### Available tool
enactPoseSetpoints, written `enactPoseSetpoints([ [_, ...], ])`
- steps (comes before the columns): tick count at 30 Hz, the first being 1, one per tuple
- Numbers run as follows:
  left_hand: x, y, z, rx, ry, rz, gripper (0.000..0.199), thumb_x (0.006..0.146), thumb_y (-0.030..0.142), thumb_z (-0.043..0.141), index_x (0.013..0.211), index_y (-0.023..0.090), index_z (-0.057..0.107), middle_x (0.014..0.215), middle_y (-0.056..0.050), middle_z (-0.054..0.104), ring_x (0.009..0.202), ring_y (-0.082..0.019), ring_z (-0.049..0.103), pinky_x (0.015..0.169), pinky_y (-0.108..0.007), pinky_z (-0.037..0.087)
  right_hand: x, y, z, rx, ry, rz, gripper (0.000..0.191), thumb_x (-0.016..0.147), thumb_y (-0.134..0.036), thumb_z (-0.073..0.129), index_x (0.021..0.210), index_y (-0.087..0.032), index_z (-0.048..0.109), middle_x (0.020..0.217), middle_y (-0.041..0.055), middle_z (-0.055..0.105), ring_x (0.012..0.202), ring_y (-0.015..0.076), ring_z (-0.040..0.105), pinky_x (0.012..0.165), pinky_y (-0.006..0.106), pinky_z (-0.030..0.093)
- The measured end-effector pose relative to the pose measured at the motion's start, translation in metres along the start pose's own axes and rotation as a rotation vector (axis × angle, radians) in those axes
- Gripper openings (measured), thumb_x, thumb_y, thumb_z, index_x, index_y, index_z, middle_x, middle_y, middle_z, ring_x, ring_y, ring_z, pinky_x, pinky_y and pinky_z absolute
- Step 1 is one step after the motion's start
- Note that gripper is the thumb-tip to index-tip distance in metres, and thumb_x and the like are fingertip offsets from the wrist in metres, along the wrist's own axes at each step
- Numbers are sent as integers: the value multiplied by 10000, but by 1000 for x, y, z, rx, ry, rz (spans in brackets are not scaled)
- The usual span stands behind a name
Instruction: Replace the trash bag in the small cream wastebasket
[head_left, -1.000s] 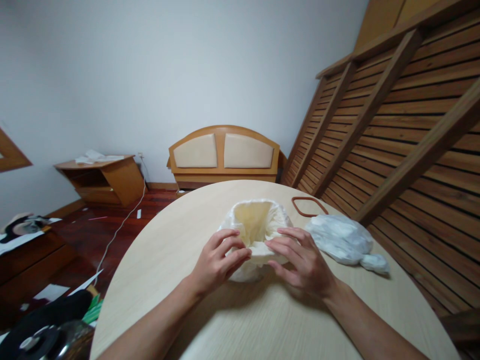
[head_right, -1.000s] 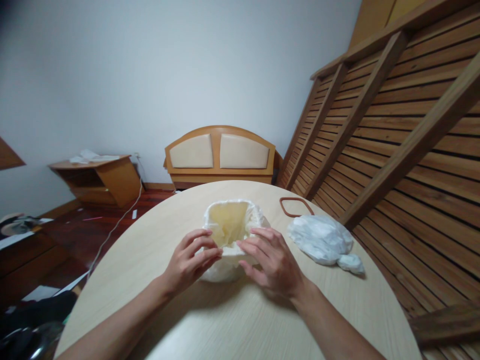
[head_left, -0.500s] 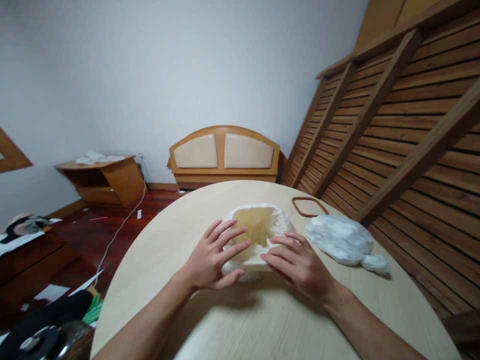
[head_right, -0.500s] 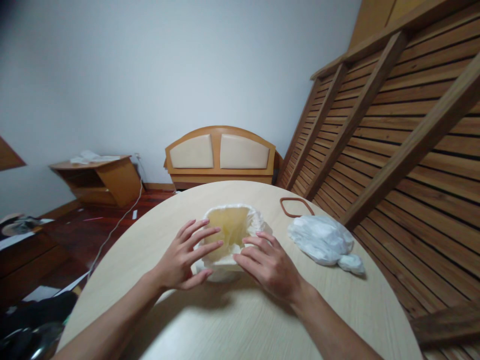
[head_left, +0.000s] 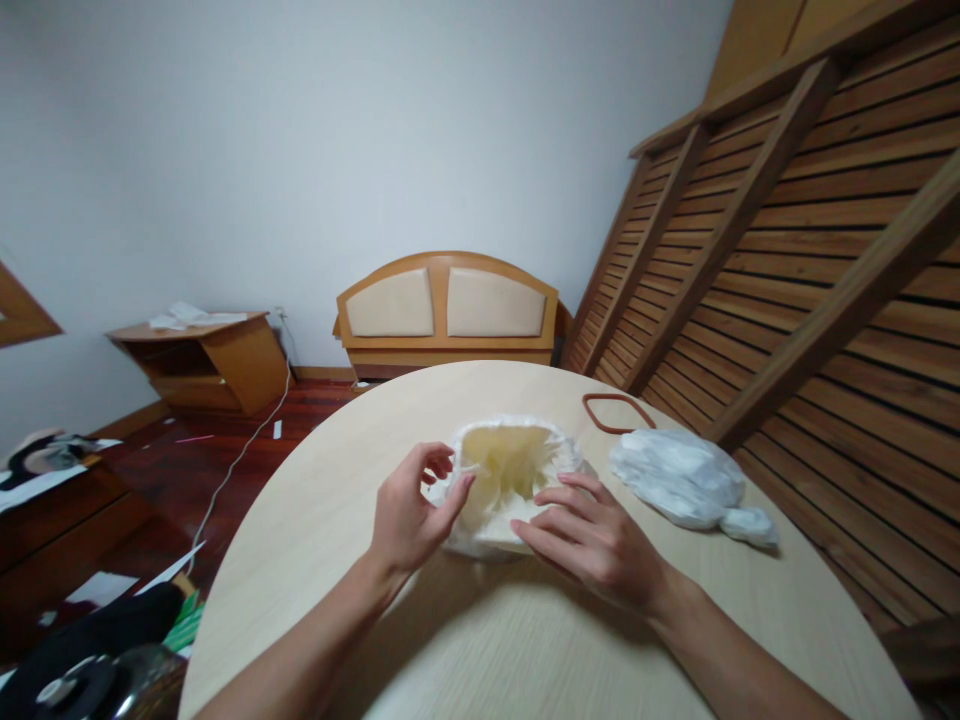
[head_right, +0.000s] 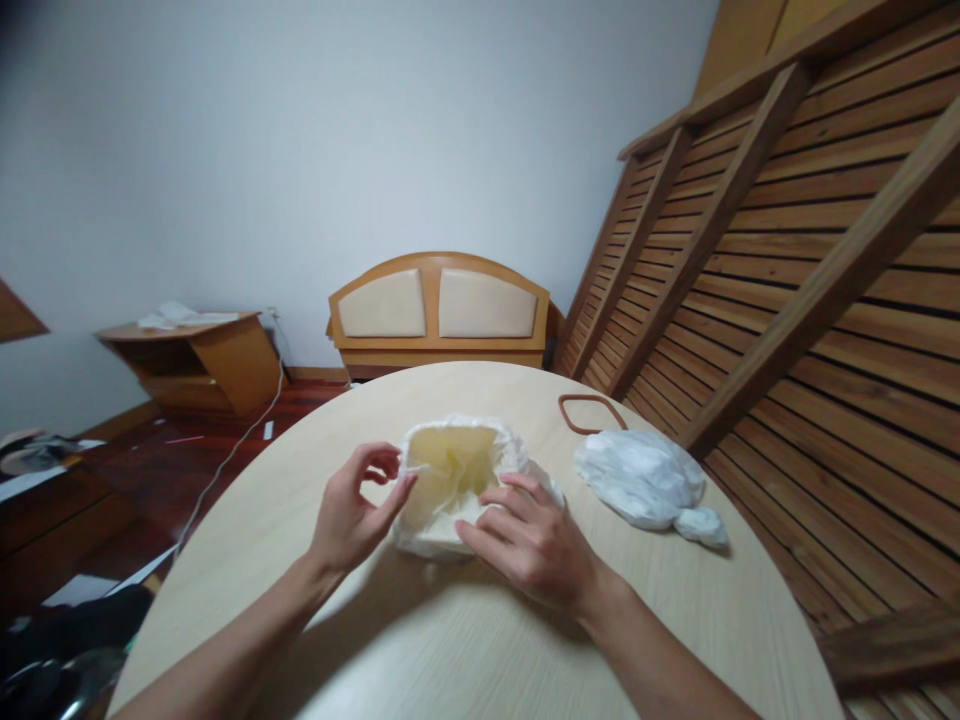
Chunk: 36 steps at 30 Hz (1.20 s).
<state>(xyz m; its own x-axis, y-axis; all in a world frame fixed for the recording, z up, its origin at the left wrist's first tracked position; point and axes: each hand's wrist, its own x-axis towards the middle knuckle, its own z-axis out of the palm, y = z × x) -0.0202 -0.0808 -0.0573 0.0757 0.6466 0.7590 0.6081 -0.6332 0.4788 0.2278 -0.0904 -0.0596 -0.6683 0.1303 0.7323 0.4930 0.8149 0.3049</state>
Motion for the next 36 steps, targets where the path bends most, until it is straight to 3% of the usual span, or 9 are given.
enactPoseSetpoints([
  [6, -2, 5, 5, -95, -77, -259, 200, 909, 348, 618, 1026, 203, 545, 790, 9, 661, 626, -120, 638, 541, -220, 525, -2, 1, 2, 22, -6, -13, 163, 993, -158, 581, 1025, -212, 731, 756, -29, 727, 906, 161, 656, 1011, 375, 424],
  [15, -6, 9, 10, -187, -3, -305, 256, 871, 330, 646, 1051, 200, 519, 784, 20, 644, 642, -118, 636, 542, -211, 526, -5, 4, 5, 61, -78, 102, 150, 957, -181, 582, 1047, -204, 700, 984, 21, 763, 1061, 210, 629, 1080, 414, 377],
  [21, -11, 15, 14, -261, -46, -310, 272, 887, 309, 637, 1100, 206, 502, 773, 38, 620, 630, -107, 623, 553, -208, 527, 4, -10, 3, 109, -181, 209, 395, 897, -316, 663, 1267, -182, 632, 1232, 83, 717, 1204, 270, 580, 1129, 519, 344],
  [24, -14, 15, 15, -292, -69, -299, 271, 901, 297, 623, 1123, 210, 494, 784, 38, 610, 654, -108, 624, 591, -221, 546, 9, -20, 5, 108, -162, 181, 270, 933, -324, 650, 1175, -206, 670, 1212, 58, 726, 1182, 245, 594, 1121, 496, 364],
  [27, -14, 16, 15, -323, -69, -305, 294, 906, 292, 616, 1156, 209, 485, 770, 47, 590, 664, -107, 614, 633, -233, 549, 11, -23, 8, 107, -119, 132, 110, 973, -248, 609, 1036, -223, 695, 1064, 2, 758, 1090, 200, 629, 1118, 453, 360],
  [31, -12, 16, 16, -394, -47, -406, 358, 885, 326, 635, 1183, 199, 483, 766, 49, 569, 657, -108, 596, 618, -230, 518, 9, -18, 9, 106, -116, 105, 143, 980, -179, 577, 1049, -216, 696, 892, -10, 751, 988, 184, 649, 1104, 444, 366],
  [36, -9, 22, 18, -490, -33, -547, 448, 831, 388, 681, 1178, 182, 487, 756, 51, 548, 648, -116, 580, 589, -228, 484, 8, -20, 8, 134, -122, 202, 133, 944, -209, 612, 1055, -201, 686, 954, 20, 751, 1007, 210, 650, 1090, 459, 374],
])
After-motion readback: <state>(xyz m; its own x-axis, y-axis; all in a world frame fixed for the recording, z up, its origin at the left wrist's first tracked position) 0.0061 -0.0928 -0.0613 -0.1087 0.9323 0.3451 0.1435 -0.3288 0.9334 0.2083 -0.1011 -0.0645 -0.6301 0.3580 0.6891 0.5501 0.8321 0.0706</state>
